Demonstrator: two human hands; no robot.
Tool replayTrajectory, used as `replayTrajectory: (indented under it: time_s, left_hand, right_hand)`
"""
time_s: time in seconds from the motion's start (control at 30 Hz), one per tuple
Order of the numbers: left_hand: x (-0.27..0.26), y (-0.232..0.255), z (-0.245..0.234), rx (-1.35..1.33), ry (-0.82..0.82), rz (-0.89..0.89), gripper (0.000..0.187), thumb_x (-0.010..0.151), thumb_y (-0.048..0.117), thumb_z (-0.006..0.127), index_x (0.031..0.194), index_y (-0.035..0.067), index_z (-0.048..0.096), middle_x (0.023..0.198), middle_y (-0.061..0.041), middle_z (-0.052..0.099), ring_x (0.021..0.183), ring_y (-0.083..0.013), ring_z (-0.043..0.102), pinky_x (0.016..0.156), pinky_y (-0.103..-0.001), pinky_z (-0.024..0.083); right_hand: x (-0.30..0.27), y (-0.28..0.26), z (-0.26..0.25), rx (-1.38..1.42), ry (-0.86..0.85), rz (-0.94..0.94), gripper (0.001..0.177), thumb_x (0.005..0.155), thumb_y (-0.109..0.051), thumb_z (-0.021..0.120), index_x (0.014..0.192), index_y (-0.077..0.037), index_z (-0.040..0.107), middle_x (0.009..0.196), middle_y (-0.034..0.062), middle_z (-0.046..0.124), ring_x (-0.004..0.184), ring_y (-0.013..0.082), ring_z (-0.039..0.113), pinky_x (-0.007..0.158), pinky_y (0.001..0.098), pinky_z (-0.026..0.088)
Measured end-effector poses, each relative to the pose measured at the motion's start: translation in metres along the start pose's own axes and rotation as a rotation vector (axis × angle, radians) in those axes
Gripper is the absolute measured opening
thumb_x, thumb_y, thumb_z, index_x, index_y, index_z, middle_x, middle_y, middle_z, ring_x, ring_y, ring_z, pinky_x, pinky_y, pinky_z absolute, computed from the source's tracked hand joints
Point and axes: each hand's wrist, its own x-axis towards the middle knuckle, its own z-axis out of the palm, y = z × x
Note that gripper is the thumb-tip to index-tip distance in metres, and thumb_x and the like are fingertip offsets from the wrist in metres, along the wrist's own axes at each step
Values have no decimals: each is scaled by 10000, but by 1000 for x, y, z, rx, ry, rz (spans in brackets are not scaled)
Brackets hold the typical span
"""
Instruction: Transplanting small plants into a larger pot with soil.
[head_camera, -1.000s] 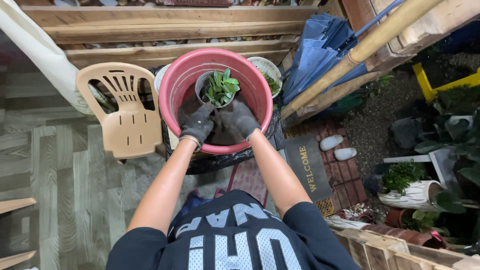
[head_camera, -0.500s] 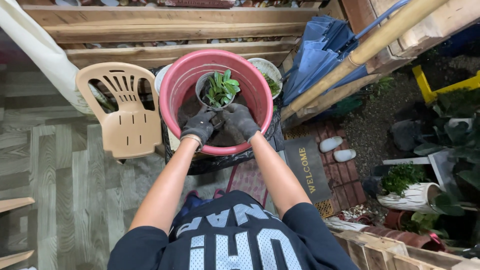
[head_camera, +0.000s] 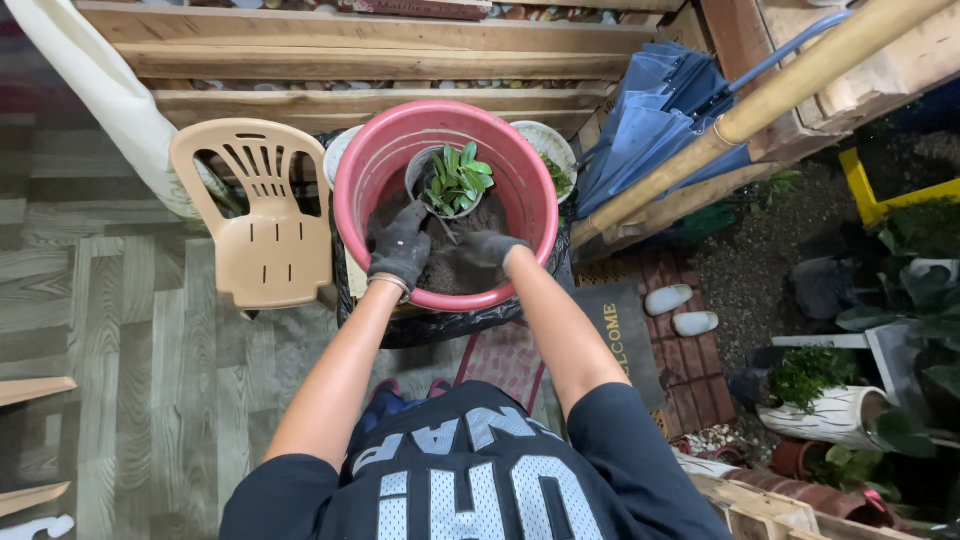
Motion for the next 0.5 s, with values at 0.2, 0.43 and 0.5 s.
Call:
replayTrajectory:
  time_s: [0.2,0.43,0.5]
  left_hand:
    - [5,-26,15,-22,100,74,543,824,-3,532,1358,55,610,1392,-229,605,1296,-397,557,1089,-434,445]
    - [3,22,-11,-90,-526,-431,560,835,103,564,1391,169,577,1123,-269,723,1018,-475,727,867,-534,562]
    - [10,8,6,162,-535,-308,479,865,267,643,1322,129,603,1173,-262,688,1076,-463,677,918,-516,530]
  right_hand:
    - [-10,-53,9,50,-19,-625,349,959,-254,570,1233,-67,680,1246,186,685,1137,356,642,986,436,487]
    - [21,8,55,-579,83,-876,266,940,-186,560,1126,-92,725,1133,146,721,1014,296,679,894,413,527]
    - [39,51,62,-785,9,-736,205,940,-126,359,1088,-72,490,1086,102,484,981,216,464,852,288,362]
